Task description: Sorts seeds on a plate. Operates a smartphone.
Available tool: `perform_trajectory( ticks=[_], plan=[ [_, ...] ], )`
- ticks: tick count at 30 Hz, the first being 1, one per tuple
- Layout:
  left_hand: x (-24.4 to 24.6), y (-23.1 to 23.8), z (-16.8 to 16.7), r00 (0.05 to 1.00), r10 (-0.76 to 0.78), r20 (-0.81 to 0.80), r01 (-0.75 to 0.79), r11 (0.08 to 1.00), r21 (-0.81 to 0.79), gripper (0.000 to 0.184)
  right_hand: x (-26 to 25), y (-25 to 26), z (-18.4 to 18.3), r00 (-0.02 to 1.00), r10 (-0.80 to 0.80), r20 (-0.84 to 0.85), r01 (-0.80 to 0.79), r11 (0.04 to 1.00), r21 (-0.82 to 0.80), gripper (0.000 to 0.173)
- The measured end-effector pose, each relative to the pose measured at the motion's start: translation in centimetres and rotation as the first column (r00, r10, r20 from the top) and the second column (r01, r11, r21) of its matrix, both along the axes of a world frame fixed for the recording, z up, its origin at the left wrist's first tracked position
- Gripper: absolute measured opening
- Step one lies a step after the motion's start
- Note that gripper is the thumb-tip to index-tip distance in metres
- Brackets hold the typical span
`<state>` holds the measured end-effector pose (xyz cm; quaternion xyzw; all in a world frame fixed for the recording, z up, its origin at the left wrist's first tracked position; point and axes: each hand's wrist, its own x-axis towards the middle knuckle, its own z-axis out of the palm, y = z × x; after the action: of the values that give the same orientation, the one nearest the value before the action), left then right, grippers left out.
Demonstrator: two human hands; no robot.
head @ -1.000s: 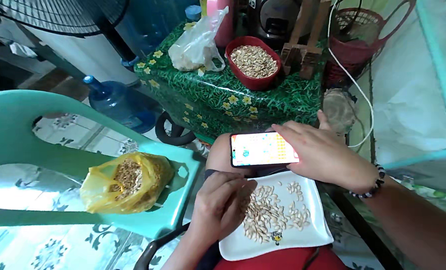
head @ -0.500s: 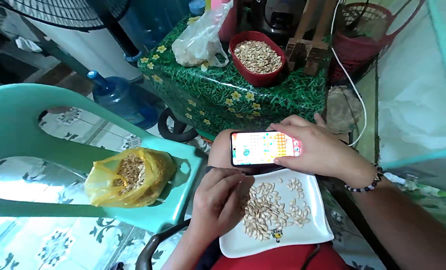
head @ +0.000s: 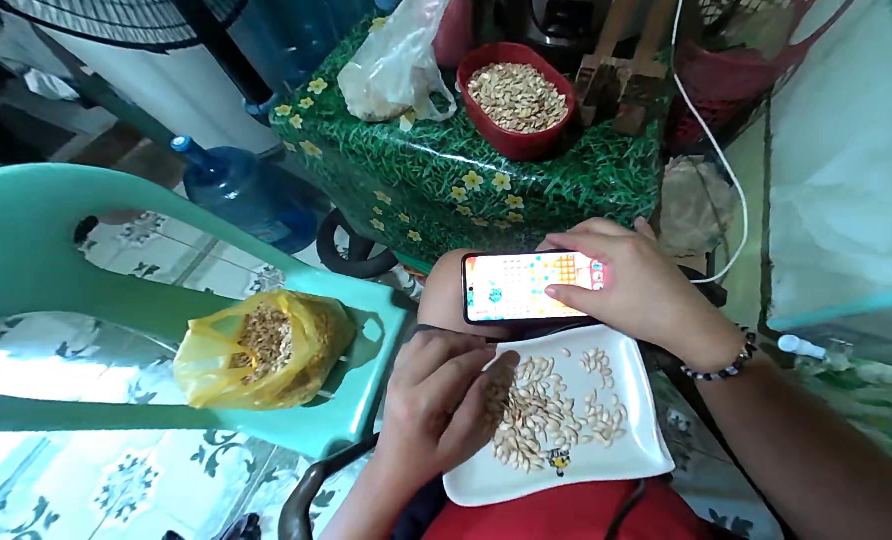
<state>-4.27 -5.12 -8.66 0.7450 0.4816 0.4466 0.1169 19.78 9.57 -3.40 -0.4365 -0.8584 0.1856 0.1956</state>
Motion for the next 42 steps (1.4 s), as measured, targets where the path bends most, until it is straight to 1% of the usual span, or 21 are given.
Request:
perform_trajectory(
  ticks=[3,5,7,9,10,12,15,17,19,23,25,27,33,36,38,40,42],
  plan=[
    [-0.2,-0.7,1.0,0.993,-0.056,-0.108,0.050,0.997,-0.054,0.032,1.1,-0.3,0.8,0.993,-0.023,-0.116,0.032,0.997,0.071,0.055],
    [-0.1,-1.3,2.0,0.974,-0.112,-0.199,0.094,0.991,-0.098,0.043,2.2,-0.5,1.6,0.986,-0.027,-0.166,0.052,0.988,0.146,0.052],
    [0.3,-1.8,2.8,0.944,-0.160,-0.288,0.128,0.984,-0.128,0.053,3.5,-1.2,2.4,0.983,-0.022,-0.181,0.060,0.977,0.205,0.049],
    [0.7,-2.0,3.3,0.906,-0.182,-0.382,0.134,0.980,-0.149,0.058,4.6,-2.2,2.9,0.984,0.024,-0.174,0.019,0.971,0.238,0.045],
    [0.9,-2.1,3.3,0.888,-0.186,-0.420,0.130,0.979,-0.160,0.058,5.0,-2.9,3.0,0.985,0.057,-0.161,-0.019,0.974,0.225,0.043],
    [1.4,-2.1,3.0,0.860,-0.195,-0.471,0.123,0.976,-0.179,0.050,5.8,-4.4,2.5,0.987,0.129,-0.091,-0.112,0.979,0.172,0.040],
    [2.4,-1.9,2.4,0.872,-0.209,-0.443,0.135,0.972,-0.192,0.030,6.6,-7.0,0.8,0.971,0.233,0.046,-0.237,0.968,0.084,0.038],
    [3.0,-1.8,2.1,0.893,-0.229,-0.388,0.167,0.968,-0.189,0.022,6.7,-8.4,-0.4,0.960,0.270,0.080,-0.276,0.958,0.073,0.035],
    [3.6,-1.7,1.8,0.919,-0.243,-0.311,0.196,0.965,-0.175,0.018,6.8,-9.2,-1.3,0.959,0.273,0.076,-0.281,0.953,0.116,0.034],
    [3.9,-1.6,1.7,0.960,-0.244,-0.135,0.222,0.962,-0.161,0.014,7.0,-9.7,-1.8,0.970,0.238,0.047,-0.243,0.957,0.160,0.036],
    [3.8,-1.7,1.8,0.972,-0.226,-0.058,0.216,0.966,-0.141,0.012,7.2,-9.8,-2.0,0.974,0.225,0.031,-0.227,0.961,0.157,0.037],
    [3.5,-1.9,1.9,0.979,-0.204,-0.020,0.201,0.973,-0.117,0.011,7.2,-9.8,-2.2,0.974,0.227,0.024,-0.228,0.962,0.151,0.037],
    [2.5,-2.5,2.0,0.990,-0.106,-0.093,0.099,0.992,-0.080,0.016,6.5,-10.1,-2.1,0.961,0.263,0.089,-0.272,0.956,0.106,0.041],
    [2.2,-2.5,2.0,0.990,-0.066,-0.125,0.057,0.995,-0.076,0.017,6.0,-10.0,-2.2,0.948,0.299,0.108,-0.309,0.947,0.089,0.034],
    [2.2,-2.5,2.1,0.987,-0.069,-0.145,0.057,0.995,-0.082,0.019,5.7,-9.9,-2.3,0.941,0.327,0.087,-0.335,0.938,0.089,0.030],
    [2.5,-2.5,2.2,0.975,-0.081,-0.205,0.063,0.993,-0.095,0.025,5.4,-9.8,-2.3,0.938,0.344,0.043,-0.347,0.932,0.101,0.027],
    [2.9,-2.4,2.2,0.958,-0.105,-0.268,0.077,0.991,-0.114,0.036,5.4,-9.6,-2.2,0.945,0.327,0.007,-0.326,0.939,0.110,0.026]
  ],
)
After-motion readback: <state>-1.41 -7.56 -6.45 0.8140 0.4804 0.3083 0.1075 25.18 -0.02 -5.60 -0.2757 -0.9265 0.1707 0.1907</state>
